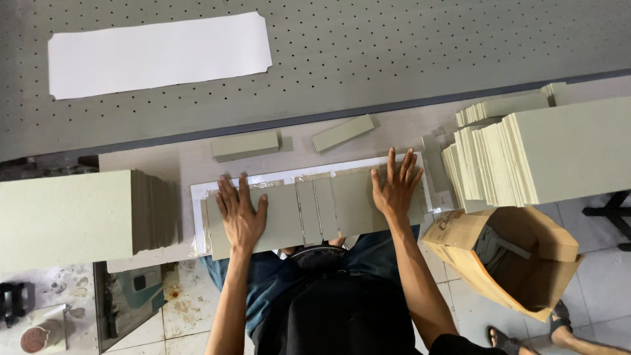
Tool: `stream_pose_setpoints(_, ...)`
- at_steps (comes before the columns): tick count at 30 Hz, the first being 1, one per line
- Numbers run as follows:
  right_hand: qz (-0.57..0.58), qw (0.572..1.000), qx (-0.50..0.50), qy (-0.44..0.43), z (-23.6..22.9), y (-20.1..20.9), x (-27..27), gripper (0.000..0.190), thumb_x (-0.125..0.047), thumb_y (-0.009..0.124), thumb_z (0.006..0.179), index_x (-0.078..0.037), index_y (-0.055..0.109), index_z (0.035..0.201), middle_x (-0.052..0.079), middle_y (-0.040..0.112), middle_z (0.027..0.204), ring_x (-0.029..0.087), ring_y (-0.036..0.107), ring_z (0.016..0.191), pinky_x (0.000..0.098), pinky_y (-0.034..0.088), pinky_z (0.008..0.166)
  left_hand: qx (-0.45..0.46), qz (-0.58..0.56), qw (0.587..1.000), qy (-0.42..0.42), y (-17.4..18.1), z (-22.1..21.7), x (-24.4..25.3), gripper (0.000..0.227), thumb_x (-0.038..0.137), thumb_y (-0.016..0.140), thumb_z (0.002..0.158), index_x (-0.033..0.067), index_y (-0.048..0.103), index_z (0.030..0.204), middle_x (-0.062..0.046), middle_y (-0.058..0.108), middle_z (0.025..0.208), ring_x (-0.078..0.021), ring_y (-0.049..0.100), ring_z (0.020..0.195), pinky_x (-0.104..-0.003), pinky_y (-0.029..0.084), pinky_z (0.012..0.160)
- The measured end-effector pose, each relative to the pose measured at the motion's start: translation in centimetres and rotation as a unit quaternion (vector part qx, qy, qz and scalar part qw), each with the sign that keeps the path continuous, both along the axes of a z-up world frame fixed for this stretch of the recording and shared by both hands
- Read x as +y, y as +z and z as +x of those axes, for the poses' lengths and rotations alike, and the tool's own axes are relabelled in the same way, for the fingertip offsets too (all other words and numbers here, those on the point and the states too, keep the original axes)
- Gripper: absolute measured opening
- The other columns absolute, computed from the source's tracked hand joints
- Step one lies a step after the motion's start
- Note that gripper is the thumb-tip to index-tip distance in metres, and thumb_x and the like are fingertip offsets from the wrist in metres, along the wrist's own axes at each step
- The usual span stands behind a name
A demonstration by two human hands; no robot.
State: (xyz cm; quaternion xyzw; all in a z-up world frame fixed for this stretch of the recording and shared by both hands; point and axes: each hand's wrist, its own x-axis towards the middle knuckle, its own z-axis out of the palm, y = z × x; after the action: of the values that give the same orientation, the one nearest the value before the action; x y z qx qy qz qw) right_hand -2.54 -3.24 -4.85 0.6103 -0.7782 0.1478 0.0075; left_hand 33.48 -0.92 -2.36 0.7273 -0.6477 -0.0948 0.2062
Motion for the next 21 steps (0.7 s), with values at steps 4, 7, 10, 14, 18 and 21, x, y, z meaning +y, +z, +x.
stream_pose_setpoints(4,0.005,1.000,-0.004,-0.003,1.5,0.1,0.2,0.075,-0.050,0.052,0.100,-0.015,0.033,0.163,0.029,0.018,0.168,0.044,0.019,0.155,0.0681,0.011,0.121,0.017,0.005,1.000,0.003,-0.3,1.9,0.0,0.080,0.050,0.060,0.094,0.0142,0.036,0.161,-0.030,0.022,0.166,-0.0443,0.021,0.154,-0.055,0.013,0.125)
stream_pose_setpoints(7,0.009,1.000,-0.017,-0.011,2.7,0.1,0.0,0.070,-0.046,0.047,0.103,-0.015,0.031,0.163,0.028,0.018,0.168,0.042,0.018,0.156,0.0674,0.012,0.121,0.050,0.006,0.999,0.011,0.6,3.0,0.0,0.079,0.050,0.060,0.093,0.0153,0.037,0.160,-0.029,0.022,0.166,-0.0442,0.021,0.154,-0.056,0.014,0.125)
stream_pose_setpoints(10,0.011,0.999,-0.036,-0.024,3.3,-0.7,-0.2,0.065,-0.044,0.040,0.107,-0.015,0.030,0.164,0.027,0.018,0.168,0.041,0.018,0.156,0.0664,0.013,0.122,0.131,-0.021,0.991,0.022,1.1,4.5,-0.2,0.086,0.058,0.061,0.089,0.0179,0.038,0.160,-0.026,0.021,0.167,-0.0436,0.021,0.153,-0.056,0.017,0.123)
stream_pose_setpoints(14,0.005,0.997,-0.078,-0.029,4.0,-1.4,-0.3,0.065,-0.044,0.037,0.108,-0.014,0.027,0.164,0.027,0.017,0.168,0.041,0.016,0.157,0.0660,0.010,0.122,0.313,-0.080,0.944,0.073,-0.8,8.0,-0.2,0.099,0.078,0.052,0.084,0.0217,0.032,0.163,-0.016,0.015,0.171,-0.0366,0.014,0.156,-0.057,0.013,0.124)
stream_pose_setpoints(18,-0.020,0.986,-0.165,-0.032,4.8,-1.7,0.6,0.068,-0.029,0.042,0.106,-0.017,0.017,0.167,0.026,0.008,0.170,0.042,0.007,0.158,0.0660,0.005,0.121,0.275,-0.146,0.949,0.056,-0.3,6.8,-3.0,0.083,0.067,0.059,0.088,0.0214,0.043,0.155,-0.014,0.026,0.167,-0.0357,0.025,0.153,-0.055,0.019,0.124)
stream_pose_setpoints(21,-0.082,0.966,-0.243,-0.012,5.6,-2.3,1.1,0.069,-0.046,0.030,0.106,-0.015,0.017,0.167,0.025,0.001,0.171,0.043,0.000,0.157,0.0691,-0.001,0.119,0.313,-0.177,0.931,-0.065,3.1,2.4,-8.3,0.066,0.022,0.069,0.087,0.0169,0.049,0.150,-0.017,0.038,0.157,-0.0399,0.032,0.149,-0.053,0.026,0.122)
